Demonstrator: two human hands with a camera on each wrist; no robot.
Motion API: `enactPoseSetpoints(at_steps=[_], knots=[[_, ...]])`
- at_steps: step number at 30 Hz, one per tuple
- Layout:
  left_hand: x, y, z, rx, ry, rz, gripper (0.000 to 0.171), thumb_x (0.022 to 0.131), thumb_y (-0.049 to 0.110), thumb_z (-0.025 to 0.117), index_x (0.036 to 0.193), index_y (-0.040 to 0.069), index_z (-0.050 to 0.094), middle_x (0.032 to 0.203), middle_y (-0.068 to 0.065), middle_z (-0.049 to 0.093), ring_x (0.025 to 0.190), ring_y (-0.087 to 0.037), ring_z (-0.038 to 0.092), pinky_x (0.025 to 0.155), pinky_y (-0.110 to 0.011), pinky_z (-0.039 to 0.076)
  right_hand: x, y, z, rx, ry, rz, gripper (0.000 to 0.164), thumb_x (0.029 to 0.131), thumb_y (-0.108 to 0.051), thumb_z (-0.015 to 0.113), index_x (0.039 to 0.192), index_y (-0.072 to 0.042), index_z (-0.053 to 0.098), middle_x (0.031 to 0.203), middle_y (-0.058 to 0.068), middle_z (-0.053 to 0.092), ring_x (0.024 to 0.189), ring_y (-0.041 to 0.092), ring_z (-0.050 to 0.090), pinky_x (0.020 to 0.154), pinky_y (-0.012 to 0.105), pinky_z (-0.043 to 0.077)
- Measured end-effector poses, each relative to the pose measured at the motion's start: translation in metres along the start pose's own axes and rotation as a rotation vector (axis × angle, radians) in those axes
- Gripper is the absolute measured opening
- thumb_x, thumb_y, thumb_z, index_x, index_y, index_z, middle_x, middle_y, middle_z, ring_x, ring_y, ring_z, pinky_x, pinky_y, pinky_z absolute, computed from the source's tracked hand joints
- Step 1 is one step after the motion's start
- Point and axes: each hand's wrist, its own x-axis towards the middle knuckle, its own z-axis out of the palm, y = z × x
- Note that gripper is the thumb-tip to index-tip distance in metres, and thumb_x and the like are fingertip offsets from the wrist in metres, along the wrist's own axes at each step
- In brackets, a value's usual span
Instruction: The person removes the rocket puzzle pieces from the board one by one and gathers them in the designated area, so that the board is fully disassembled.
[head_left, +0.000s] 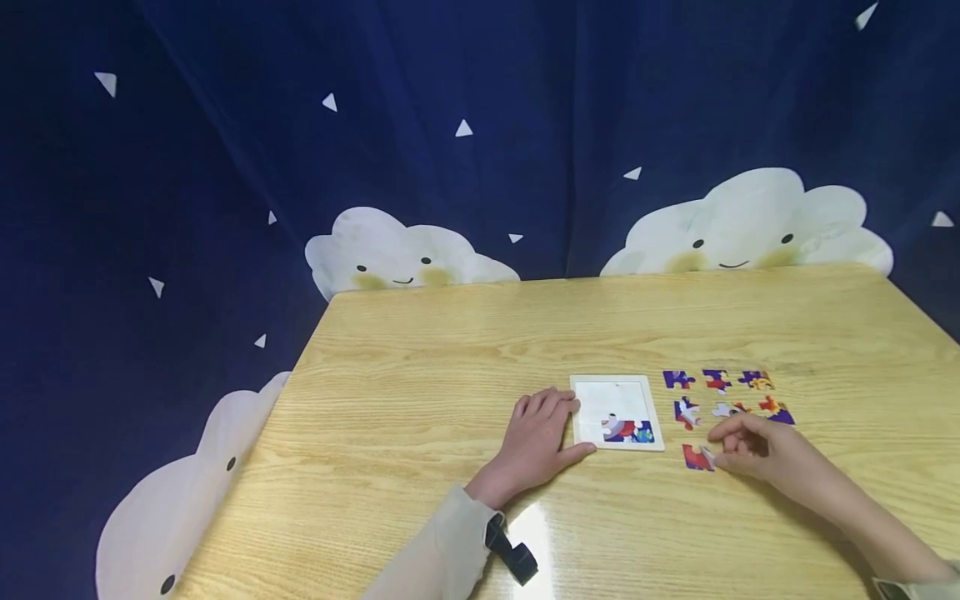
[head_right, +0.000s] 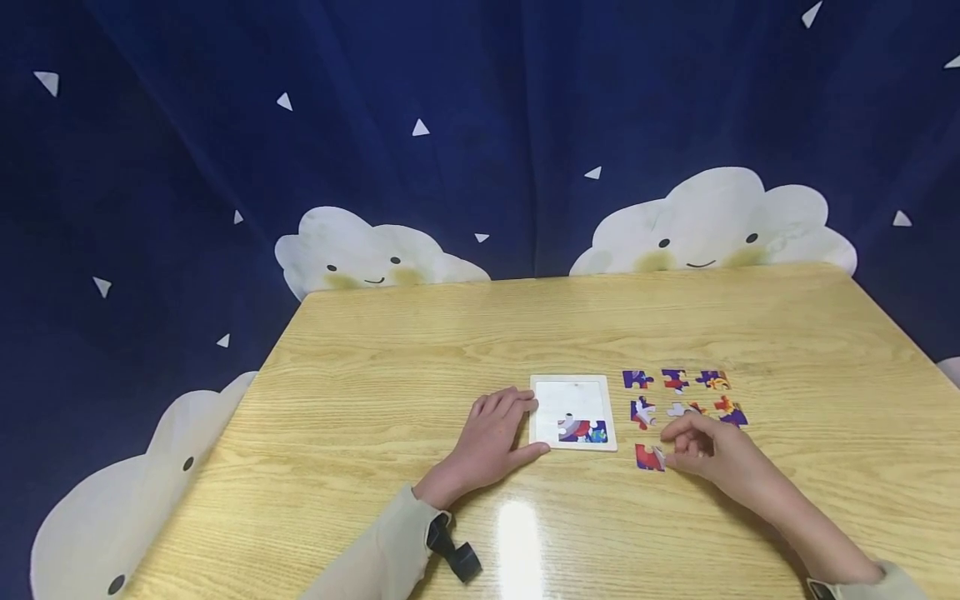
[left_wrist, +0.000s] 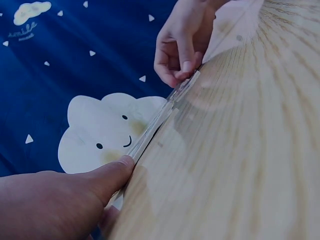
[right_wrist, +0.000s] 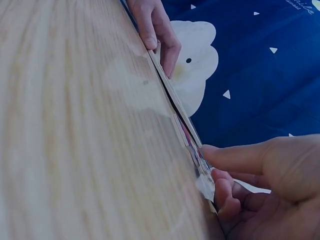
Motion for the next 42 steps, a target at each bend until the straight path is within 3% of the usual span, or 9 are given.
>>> enactPoseSetpoints(at_steps=[7,16,26,42], knots=[[0.000,0.001,0.000,0.014,0.007,0.001,0.061,0.093,0.061,0.052,0.136,0.018,0.051,0.146,0.005,0.047,0.136,-0.018,0.043,0.110,-0.038,0.033,0.003,-0.010,0.004,0.080,0.063,-0.058,0.021,0.086,-0.013,0.073,0.104,-0.004,0.067,0.084,0.004,0.067,0.073,-0.001,0.057,0.062,0.017,0.049],[-0.001,0.001,0.000,0.017,-0.004,0.000,0.062,0.093,0.062,0.050,0.137,0.018,0.050,0.146,0.004,0.047,0.135,-0.019,0.044,0.110,-0.038,0.033,0.017,-0.031,0.020,0.117,0.052,-0.070,0.020,0.084,-0.012,0.075,0.102,-0.004,0.068,0.082,-0.001,0.066,0.071,-0.001,0.057,0.061,0.019,0.049],[0.000,0.000,0.003,0.024,-0.003,-0.006,0.062,0.093,0.062,0.051,0.137,0.019,0.050,0.147,0.005,0.047,0.136,-0.018,0.043,0.111,-0.038,0.033,0.032,-0.043,0.036,0.111,0.088,-0.192,0.018,0.082,-0.005,0.075,0.099,-0.005,0.067,0.083,0.000,0.066,0.071,-0.004,0.055,0.060,0.018,0.049],[0.000,0.000,0.004,0.039,0.022,0.003,0.061,0.092,0.062,0.052,0.136,0.019,0.051,0.145,0.005,0.048,0.134,-0.017,0.044,0.108,-0.037,0.033,0.052,-0.064,0.051,0.055,0.025,-0.175,0.018,0.084,-0.009,0.075,0.099,-0.004,0.067,0.080,-0.002,0.063,0.069,-0.005,0.050,0.060,0.018,0.046]])
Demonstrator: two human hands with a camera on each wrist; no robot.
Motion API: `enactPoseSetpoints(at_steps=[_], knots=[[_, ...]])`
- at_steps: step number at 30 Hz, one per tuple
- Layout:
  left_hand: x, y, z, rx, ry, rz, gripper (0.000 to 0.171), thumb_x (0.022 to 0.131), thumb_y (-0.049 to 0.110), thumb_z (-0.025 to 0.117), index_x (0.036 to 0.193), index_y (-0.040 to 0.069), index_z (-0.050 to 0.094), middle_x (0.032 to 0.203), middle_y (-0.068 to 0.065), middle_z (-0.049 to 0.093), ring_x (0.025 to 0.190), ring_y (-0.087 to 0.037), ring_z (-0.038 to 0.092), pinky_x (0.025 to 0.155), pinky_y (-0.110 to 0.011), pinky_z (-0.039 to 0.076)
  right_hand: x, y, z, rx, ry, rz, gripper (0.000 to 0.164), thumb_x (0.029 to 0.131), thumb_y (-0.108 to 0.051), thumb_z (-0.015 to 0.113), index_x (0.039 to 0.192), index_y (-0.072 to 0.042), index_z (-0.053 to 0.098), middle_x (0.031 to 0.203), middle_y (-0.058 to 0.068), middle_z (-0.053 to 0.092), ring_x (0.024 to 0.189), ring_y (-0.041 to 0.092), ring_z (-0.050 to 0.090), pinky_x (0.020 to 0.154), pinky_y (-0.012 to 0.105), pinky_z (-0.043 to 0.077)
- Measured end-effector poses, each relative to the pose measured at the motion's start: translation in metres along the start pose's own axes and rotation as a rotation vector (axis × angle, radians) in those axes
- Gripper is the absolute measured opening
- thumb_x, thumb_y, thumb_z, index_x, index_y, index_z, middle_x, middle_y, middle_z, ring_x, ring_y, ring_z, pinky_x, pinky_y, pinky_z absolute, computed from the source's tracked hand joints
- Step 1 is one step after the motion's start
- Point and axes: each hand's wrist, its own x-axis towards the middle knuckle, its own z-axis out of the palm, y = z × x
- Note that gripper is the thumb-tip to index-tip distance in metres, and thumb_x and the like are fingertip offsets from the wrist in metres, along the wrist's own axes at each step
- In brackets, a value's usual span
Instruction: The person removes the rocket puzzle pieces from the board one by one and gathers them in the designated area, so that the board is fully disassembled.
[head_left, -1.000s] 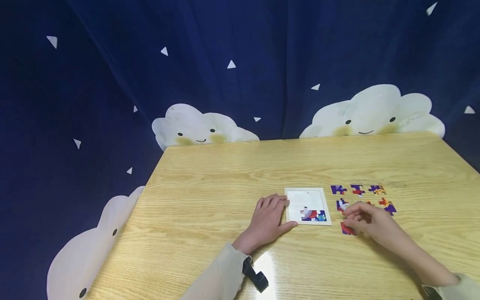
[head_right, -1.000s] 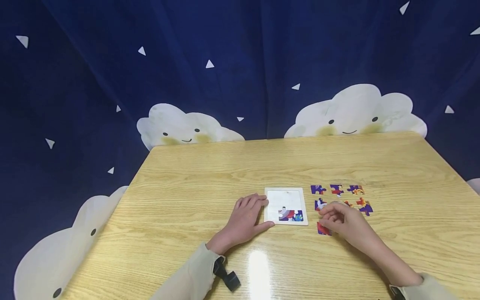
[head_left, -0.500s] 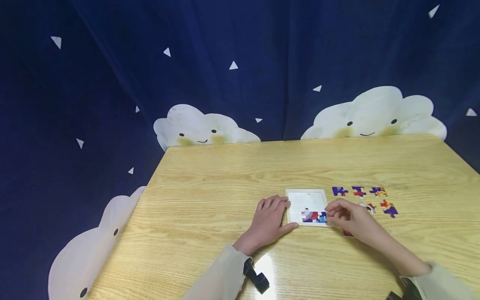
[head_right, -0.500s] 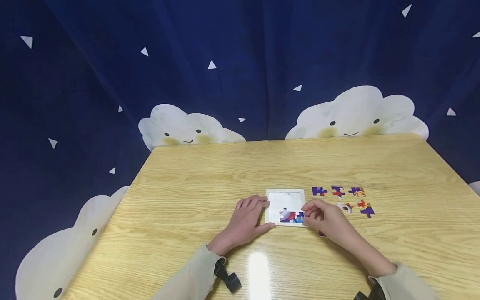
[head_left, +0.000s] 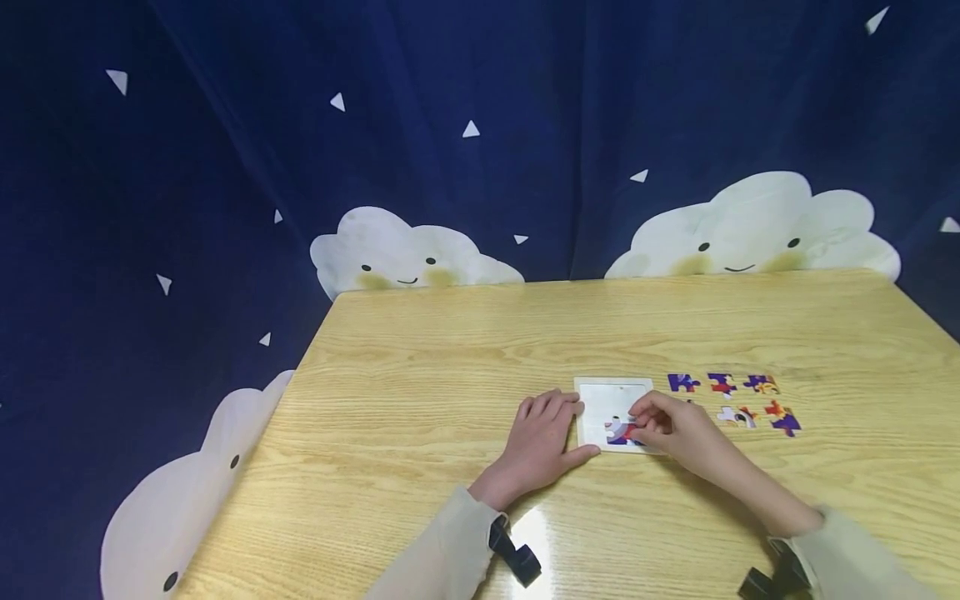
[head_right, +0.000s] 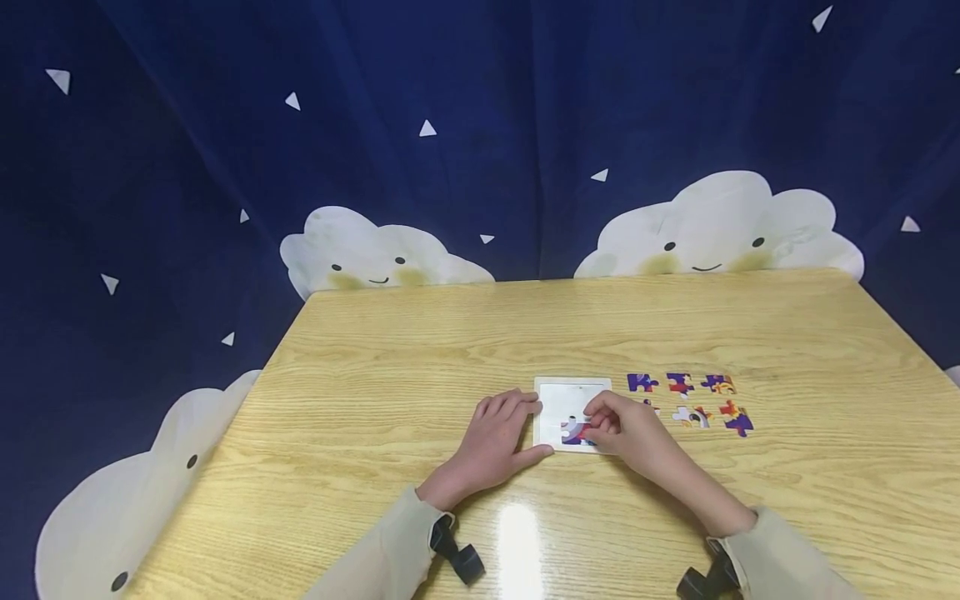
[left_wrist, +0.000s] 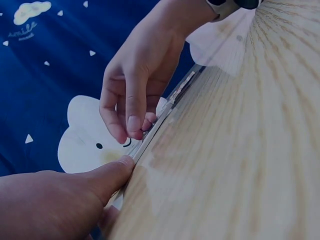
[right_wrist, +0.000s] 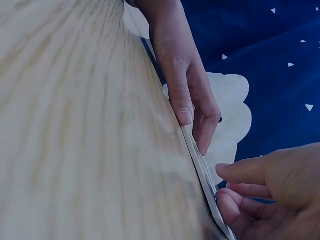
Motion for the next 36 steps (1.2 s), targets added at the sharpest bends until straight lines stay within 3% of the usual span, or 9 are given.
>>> enactPoseSetpoints(at_steps=[12,24,36], knots=[[0.000,0.000,-0.003,-0.004,-0.017,0.000,0.061,0.093,0.061,0.052,0.137,0.019,0.051,0.146,0.005,0.047,0.135,-0.018,0.043,0.109,-0.039,0.033,0.007,-0.007,0.009,-0.222,-0.042,-0.010,0.028,0.081,-0.017,0.078,0.108,-0.010,0.072,0.074,-0.004,0.049,0.065,0.005,0.037,0.055,0.020,0.029],[0.000,0.000,-0.003,0.009,-0.035,-0.019,0.062,0.093,0.063,0.049,0.137,0.020,0.050,0.146,0.007,0.047,0.136,-0.017,0.043,0.110,-0.038,0.034,0.012,-0.011,0.002,-0.182,-0.114,-0.020,0.021,0.083,-0.009,0.075,0.103,-0.009,0.069,0.077,-0.002,0.051,0.067,0.006,0.040,0.057,0.020,0.034],[0.001,0.000,-0.002,0.007,-0.024,-0.008,0.062,0.093,0.063,0.050,0.136,0.020,0.051,0.145,0.006,0.047,0.134,-0.017,0.044,0.108,-0.037,0.034,0.007,-0.015,0.006,-0.255,-0.049,-0.054,0.025,0.082,-0.010,0.076,0.103,-0.014,0.064,0.077,-0.005,0.053,0.066,0.006,0.042,0.056,0.020,0.034]])
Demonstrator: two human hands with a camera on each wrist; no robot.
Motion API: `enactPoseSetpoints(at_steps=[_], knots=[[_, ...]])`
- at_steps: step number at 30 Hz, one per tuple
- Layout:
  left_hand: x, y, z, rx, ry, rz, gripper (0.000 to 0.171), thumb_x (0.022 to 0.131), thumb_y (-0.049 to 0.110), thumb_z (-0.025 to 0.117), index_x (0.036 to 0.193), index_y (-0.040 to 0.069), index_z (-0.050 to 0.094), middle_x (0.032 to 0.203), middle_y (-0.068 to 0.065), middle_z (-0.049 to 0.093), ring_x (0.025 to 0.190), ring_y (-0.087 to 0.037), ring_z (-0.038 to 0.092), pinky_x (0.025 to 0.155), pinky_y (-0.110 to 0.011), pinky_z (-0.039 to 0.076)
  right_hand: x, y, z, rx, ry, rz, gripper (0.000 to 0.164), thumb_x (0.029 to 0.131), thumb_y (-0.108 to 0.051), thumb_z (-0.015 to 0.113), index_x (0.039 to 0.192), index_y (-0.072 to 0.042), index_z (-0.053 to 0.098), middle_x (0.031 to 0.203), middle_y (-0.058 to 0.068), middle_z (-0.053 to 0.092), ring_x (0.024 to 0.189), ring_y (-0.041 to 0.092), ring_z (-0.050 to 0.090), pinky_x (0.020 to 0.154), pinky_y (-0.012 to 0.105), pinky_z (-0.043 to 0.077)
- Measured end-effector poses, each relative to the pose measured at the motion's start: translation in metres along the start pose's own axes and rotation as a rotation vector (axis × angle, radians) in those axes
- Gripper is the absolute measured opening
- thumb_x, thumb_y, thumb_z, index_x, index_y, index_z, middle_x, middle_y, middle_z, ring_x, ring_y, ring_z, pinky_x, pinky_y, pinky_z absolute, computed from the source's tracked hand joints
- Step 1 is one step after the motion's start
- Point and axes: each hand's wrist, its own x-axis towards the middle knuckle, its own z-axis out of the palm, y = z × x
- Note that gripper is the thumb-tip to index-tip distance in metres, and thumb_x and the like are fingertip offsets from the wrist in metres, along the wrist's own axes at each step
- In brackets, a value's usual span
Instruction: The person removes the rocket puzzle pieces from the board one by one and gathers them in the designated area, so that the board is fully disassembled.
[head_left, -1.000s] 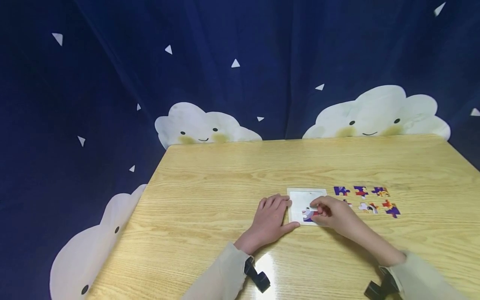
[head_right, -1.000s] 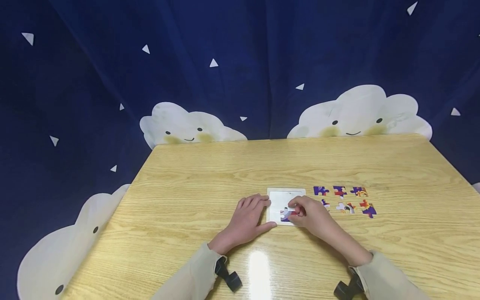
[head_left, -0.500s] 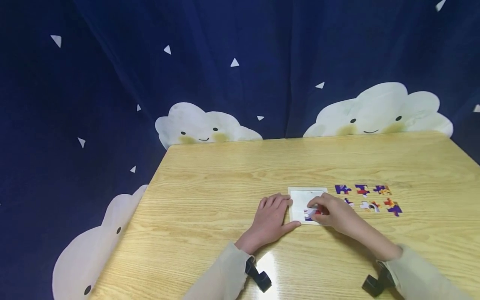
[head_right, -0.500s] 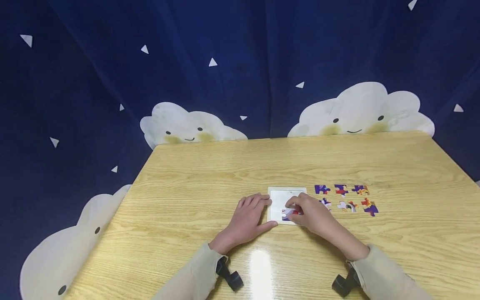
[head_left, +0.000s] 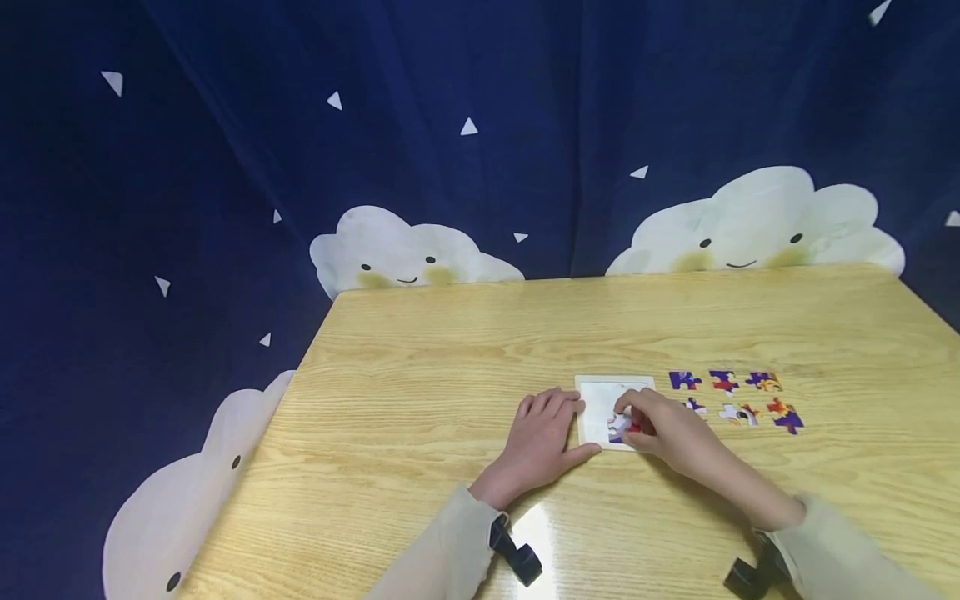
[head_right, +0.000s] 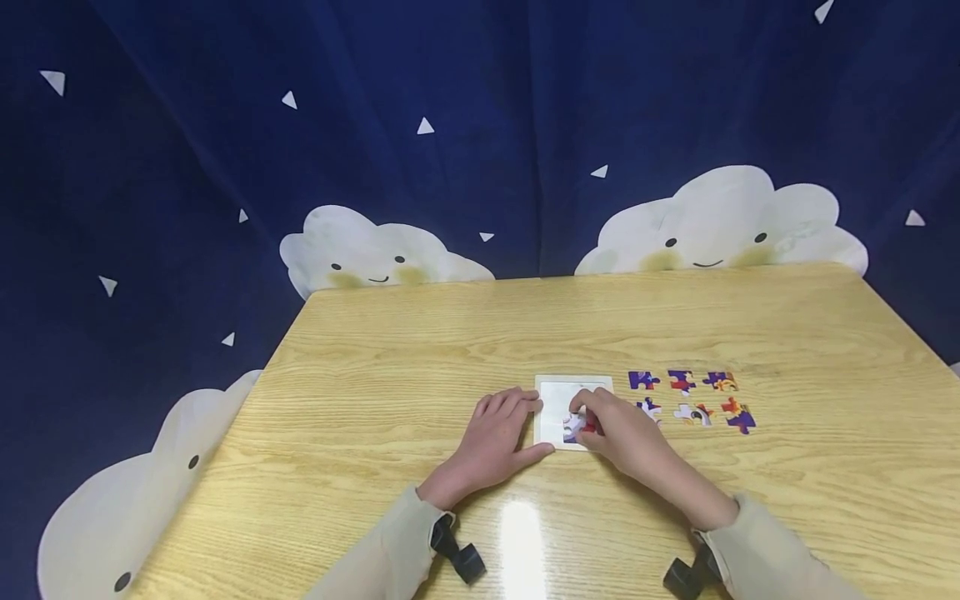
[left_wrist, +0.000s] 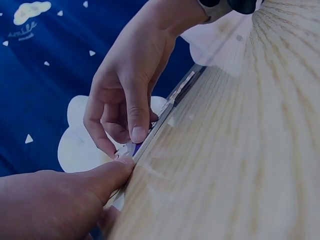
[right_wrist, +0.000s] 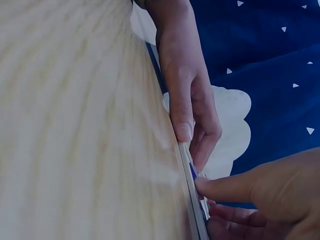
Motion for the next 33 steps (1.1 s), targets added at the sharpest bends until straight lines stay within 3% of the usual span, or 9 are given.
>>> enactPoseSetpoints(at_steps=[4,11,26,33], knots=[[0.000,0.000,0.001,-0.002,0.000,-0.001,0.062,0.093,0.063,0.050,0.137,0.020,0.050,0.146,0.006,0.047,0.135,-0.017,0.044,0.109,-0.038,0.034,-0.003,0.000,0.002,-0.035,0.017,0.011,0.026,0.082,-0.013,0.077,0.104,-0.017,0.064,0.077,-0.006,0.052,0.065,0.005,0.041,0.056,0.020,0.032],[0.000,0.000,0.002,-0.004,-0.002,-0.005,0.063,0.092,0.063,0.050,0.137,0.019,0.050,0.146,0.006,0.047,0.135,-0.017,0.044,0.109,-0.039,0.034,-0.004,0.002,0.003,0.002,0.022,0.013,0.026,0.082,-0.013,0.076,0.106,-0.016,0.066,0.078,-0.006,0.053,0.067,0.004,0.042,0.057,0.020,0.033],[0.000,0.000,0.001,0.018,0.041,0.016,0.061,0.092,0.062,0.052,0.135,0.019,0.053,0.143,0.006,0.050,0.132,-0.018,0.046,0.106,-0.038,0.036,-0.012,0.003,0.012,0.042,0.171,-0.137,0.037,0.076,0.006,0.076,0.104,-0.013,0.062,0.085,-0.005,0.056,0.073,0.001,0.053,0.061,0.020,0.048],[0.000,0.000,0.001,0.020,0.043,0.021,0.061,0.092,0.062,0.052,0.135,0.018,0.053,0.143,0.005,0.050,0.132,-0.018,0.047,0.106,-0.038,0.036,-0.013,0.005,0.013,0.113,0.194,-0.141,0.039,0.074,0.010,0.074,0.104,-0.011,0.062,0.085,-0.003,0.058,0.071,-0.003,0.053,0.060,0.019,0.048]])
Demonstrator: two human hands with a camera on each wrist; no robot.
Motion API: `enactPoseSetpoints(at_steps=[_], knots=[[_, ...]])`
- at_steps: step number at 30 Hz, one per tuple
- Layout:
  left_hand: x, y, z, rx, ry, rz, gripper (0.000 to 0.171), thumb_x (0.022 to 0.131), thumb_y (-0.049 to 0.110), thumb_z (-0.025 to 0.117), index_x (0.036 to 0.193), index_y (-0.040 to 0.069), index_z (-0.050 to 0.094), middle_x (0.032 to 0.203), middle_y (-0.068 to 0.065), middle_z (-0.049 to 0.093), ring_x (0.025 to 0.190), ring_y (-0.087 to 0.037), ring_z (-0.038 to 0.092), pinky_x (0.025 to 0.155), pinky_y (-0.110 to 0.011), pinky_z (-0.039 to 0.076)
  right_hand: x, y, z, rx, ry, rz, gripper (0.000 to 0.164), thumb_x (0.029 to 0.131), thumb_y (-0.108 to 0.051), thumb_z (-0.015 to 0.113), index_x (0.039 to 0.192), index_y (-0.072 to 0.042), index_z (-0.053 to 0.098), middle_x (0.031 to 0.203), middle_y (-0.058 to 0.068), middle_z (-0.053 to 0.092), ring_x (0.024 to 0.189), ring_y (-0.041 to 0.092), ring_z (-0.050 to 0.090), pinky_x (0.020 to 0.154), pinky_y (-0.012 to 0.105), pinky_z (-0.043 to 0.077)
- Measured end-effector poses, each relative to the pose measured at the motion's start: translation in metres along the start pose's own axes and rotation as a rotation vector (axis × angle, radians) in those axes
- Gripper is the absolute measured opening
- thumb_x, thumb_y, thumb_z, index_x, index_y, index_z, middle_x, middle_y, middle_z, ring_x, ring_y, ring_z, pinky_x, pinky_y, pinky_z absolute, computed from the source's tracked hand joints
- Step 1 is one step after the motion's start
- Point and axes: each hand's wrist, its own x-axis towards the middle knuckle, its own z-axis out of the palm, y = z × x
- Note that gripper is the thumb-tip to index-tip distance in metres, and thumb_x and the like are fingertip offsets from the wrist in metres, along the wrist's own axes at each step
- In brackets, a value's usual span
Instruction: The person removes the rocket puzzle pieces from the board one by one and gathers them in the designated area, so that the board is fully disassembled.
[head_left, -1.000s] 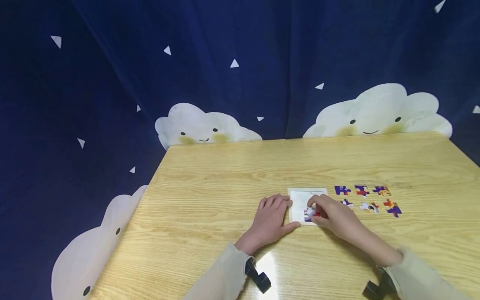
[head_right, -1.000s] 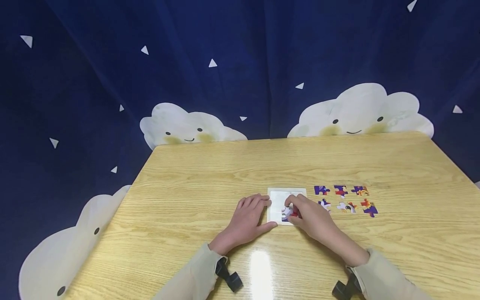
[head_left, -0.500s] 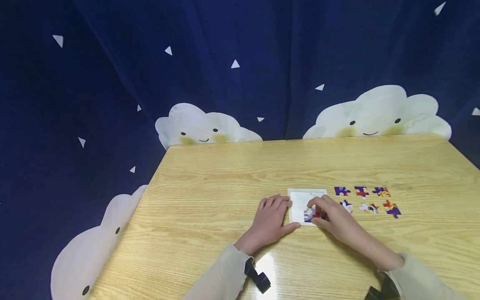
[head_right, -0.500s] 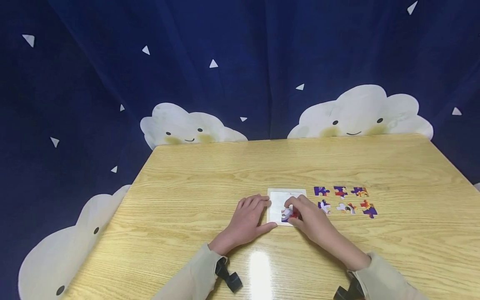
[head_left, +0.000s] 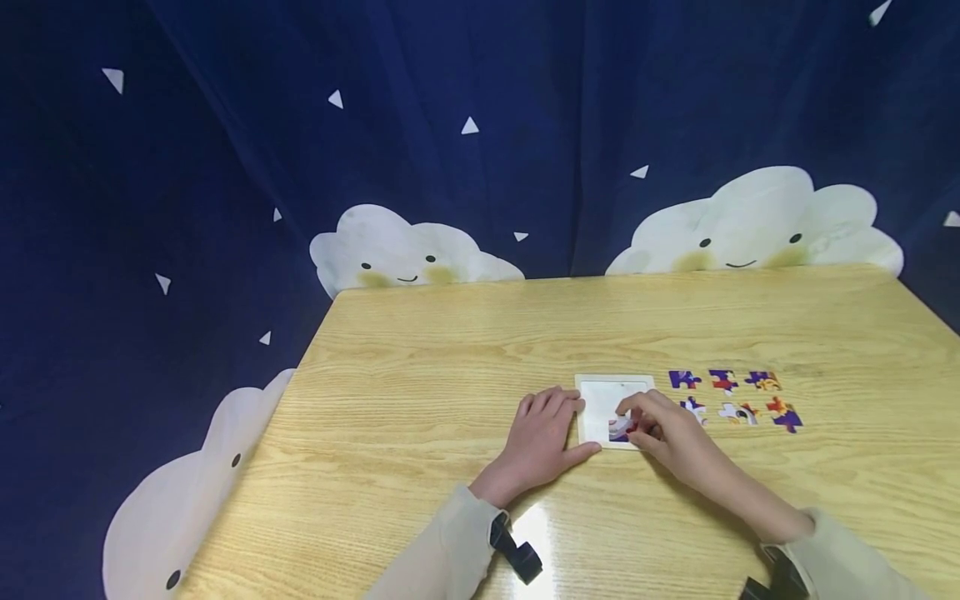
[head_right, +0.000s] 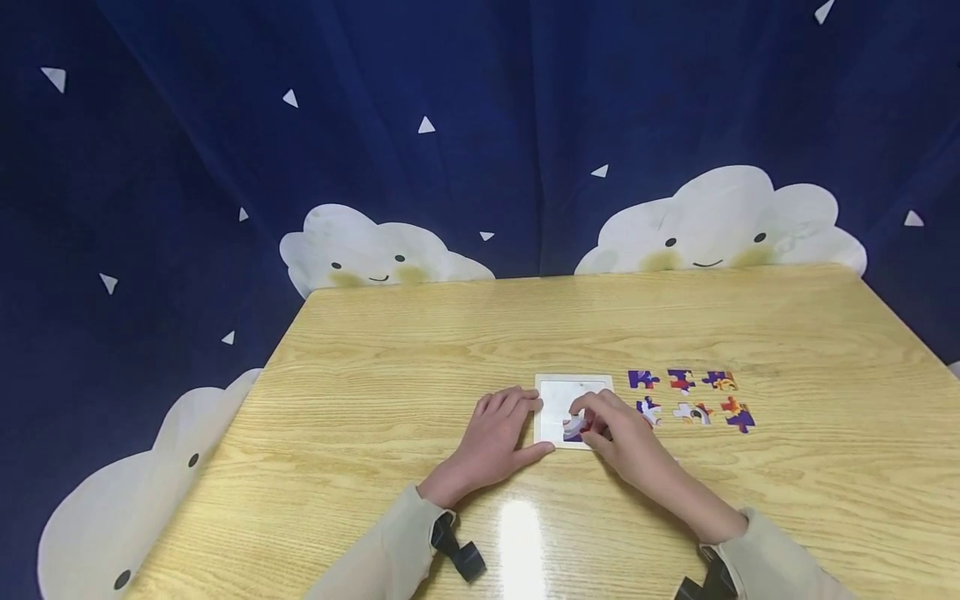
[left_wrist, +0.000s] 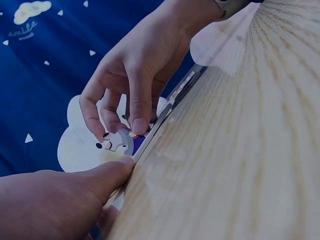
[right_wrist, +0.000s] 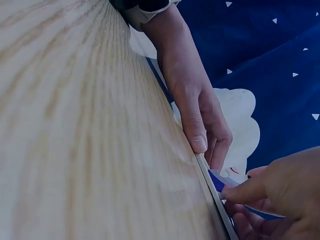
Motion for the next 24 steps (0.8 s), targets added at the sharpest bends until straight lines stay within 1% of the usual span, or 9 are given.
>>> enactPoseSetpoints(at_steps=[6,10,13,15,17,20,24], knots=[[0.0003,-0.0004,0.0019,-0.005,-0.008,-0.005,0.062,0.092,0.062,0.052,0.136,0.019,0.052,0.144,0.006,0.050,0.133,-0.017,0.046,0.107,-0.038,0.036,-0.0003,0.0005,-0.0003,0.010,-0.002,-0.018,0.041,0.073,0.011,0.075,0.105,-0.012,0.063,0.085,-0.004,0.058,0.073,-0.003,0.054,0.059,0.018,0.048],[0.0002,-0.0006,0.0024,-0.004,0.001,-0.002,0.061,0.092,0.062,0.052,0.135,0.019,0.053,0.143,0.006,0.050,0.133,-0.017,0.046,0.106,-0.037,0.036,-0.0014,-0.0009,-0.0013,0.032,-0.007,-0.033,0.042,0.073,0.012,0.075,0.105,-0.012,0.063,0.087,-0.004,0.059,0.073,-0.003,0.054,0.060,0.017,0.049],[0.0003,-0.0008,0.0026,-0.001,0.002,-0.001,0.061,0.092,0.062,0.052,0.135,0.019,0.053,0.143,0.006,0.050,0.133,-0.017,0.046,0.106,-0.037,0.036,-0.0013,-0.0010,-0.0015,0.043,0.000,-0.047,0.042,0.073,0.013,0.074,0.105,-0.012,0.064,0.087,-0.004,0.060,0.073,0.001,0.057,0.061,0.017,0.051],[0.0004,-0.0010,0.0027,-0.002,0.002,-0.002,0.060,0.092,0.062,0.052,0.135,0.019,0.053,0.143,0.006,0.050,0.133,-0.017,0.046,0.106,-0.037,0.036,-0.0010,-0.0003,-0.0012,0.050,0.004,-0.048,0.041,0.073,0.013,0.073,0.105,-0.011,0.064,0.088,-0.002,0.060,0.072,0.006,0.060,0.062,0.017,0.052],[0.0005,-0.0010,0.0025,-0.002,0.000,-0.004,0.060,0.092,0.062,0.052,0.135,0.019,0.053,0.143,0.006,0.050,0.133,-0.017,0.046,0.106,-0.037,0.036,-0.0008,0.0011,-0.0012,0.058,0.008,-0.039,0.040,0.073,0.011,0.074,0.106,-0.010,0.065,0.087,-0.001,0.061,0.072,0.010,0.062,0.063,0.018,0.053],[0.0006,-0.0010,0.0020,-0.003,-0.008,-0.008,0.061,0.092,0.062,0.052,0.135,0.019,0.052,0.144,0.006,0.049,0.133,-0.017,0.045,0.107,-0.037,0.036,-0.0005,0.0039,-0.0017,0.090,-0.002,-0.005,0.040,0.075,0.010,0.073,0.109,-0.010,0.065,0.088,0.000,0.062,0.073,0.010,0.062,0.064,0.019,0.053],[0.0009,-0.0011,0.0020,-0.007,-0.020,-0.013,0.061,0.092,0.062,0.052,0.136,0.020,0.052,0.144,0.006,0.049,0.134,-0.017,0.045,0.107,-0.037,0.035,0.0004,0.0074,-0.0035,0.148,-0.021,0.047,0.039,0.078,0.010,0.071,0.111,-0.008,0.067,0.088,0.000,0.063,0.075,0.003,0.059,0.066,0.019,0.053]])
